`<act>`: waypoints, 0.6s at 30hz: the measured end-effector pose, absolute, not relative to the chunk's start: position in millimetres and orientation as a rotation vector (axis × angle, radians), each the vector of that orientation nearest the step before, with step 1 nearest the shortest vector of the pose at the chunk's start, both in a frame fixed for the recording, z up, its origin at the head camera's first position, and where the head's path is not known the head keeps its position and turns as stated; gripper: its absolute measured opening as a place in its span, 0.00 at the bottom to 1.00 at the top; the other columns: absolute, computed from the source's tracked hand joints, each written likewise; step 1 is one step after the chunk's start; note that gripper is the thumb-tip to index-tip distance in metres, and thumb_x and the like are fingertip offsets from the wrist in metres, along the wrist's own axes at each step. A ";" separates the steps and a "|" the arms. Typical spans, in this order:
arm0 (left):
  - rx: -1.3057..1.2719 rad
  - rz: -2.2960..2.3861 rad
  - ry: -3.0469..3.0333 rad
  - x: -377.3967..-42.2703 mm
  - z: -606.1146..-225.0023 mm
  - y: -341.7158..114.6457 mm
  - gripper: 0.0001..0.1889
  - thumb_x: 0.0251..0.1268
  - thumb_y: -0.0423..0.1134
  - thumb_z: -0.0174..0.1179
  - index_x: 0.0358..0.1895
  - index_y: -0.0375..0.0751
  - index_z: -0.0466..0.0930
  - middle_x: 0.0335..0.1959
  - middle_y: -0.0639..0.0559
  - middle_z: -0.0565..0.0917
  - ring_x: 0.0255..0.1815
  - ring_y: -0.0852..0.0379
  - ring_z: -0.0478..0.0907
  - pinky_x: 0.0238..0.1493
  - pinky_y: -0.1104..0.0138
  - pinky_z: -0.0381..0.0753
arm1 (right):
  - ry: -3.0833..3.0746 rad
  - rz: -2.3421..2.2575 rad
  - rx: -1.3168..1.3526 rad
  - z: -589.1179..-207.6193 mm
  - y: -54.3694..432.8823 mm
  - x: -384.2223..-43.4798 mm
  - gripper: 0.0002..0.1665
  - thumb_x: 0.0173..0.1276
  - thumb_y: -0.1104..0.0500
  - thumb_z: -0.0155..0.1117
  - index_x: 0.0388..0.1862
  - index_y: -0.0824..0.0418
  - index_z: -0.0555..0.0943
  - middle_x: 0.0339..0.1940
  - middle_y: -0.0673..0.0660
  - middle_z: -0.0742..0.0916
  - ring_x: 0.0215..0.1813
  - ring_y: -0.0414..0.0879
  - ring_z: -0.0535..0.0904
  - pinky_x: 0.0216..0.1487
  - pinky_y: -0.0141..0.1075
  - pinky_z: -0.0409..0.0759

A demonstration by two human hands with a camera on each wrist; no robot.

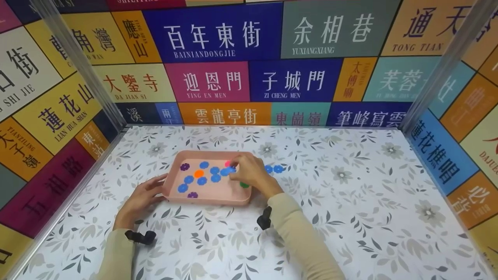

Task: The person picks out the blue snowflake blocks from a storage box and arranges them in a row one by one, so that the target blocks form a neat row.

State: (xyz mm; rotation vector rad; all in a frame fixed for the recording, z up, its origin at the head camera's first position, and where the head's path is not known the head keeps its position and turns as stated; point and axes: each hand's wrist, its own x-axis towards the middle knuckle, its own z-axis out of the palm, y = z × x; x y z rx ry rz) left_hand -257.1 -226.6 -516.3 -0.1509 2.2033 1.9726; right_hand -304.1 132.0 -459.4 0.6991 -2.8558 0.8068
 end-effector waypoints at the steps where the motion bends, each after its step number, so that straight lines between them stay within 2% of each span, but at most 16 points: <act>1: -0.153 1.974 2.201 -257.1 -516.2 -226.6 0.28 0.67 0.32 0.59 0.71 0.49 0.72 0.68 0.41 0.76 0.66 0.45 0.77 0.59 0.57 0.85 | -2.864 0.812 0.687 -458.4 134.6 -304.5 0.17 0.57 0.51 0.73 0.45 0.56 0.88 0.47 0.53 0.88 0.42 0.49 0.82 0.43 0.45 0.83; 8: -0.156 1.967 2.198 -257.1 -515.4 -226.3 0.29 0.67 0.31 0.59 0.71 0.48 0.71 0.69 0.40 0.75 0.66 0.44 0.77 0.60 0.57 0.85 | -2.891 0.804 0.606 -451.1 155.4 -307.9 0.16 0.59 0.51 0.72 0.45 0.56 0.88 0.43 0.58 0.87 0.34 0.46 0.78 0.35 0.37 0.77; 13: -0.166 1.982 2.188 -256.5 -516.1 -225.8 0.29 0.67 0.31 0.59 0.71 0.49 0.71 0.69 0.41 0.75 0.66 0.45 0.77 0.59 0.59 0.85 | -2.879 0.820 0.540 -449.3 174.4 -309.3 0.16 0.60 0.51 0.72 0.46 0.55 0.88 0.45 0.56 0.87 0.37 0.47 0.78 0.35 0.36 0.76; 18: -0.128 2.034 2.176 -256.4 -518.5 -225.0 0.29 0.66 0.29 0.59 0.71 0.45 0.72 0.68 0.38 0.76 0.64 0.44 0.78 0.56 0.58 0.87 | -2.849 0.810 0.492 -450.8 195.4 -312.5 0.17 0.60 0.51 0.73 0.47 0.56 0.88 0.45 0.55 0.88 0.37 0.48 0.79 0.34 0.36 0.75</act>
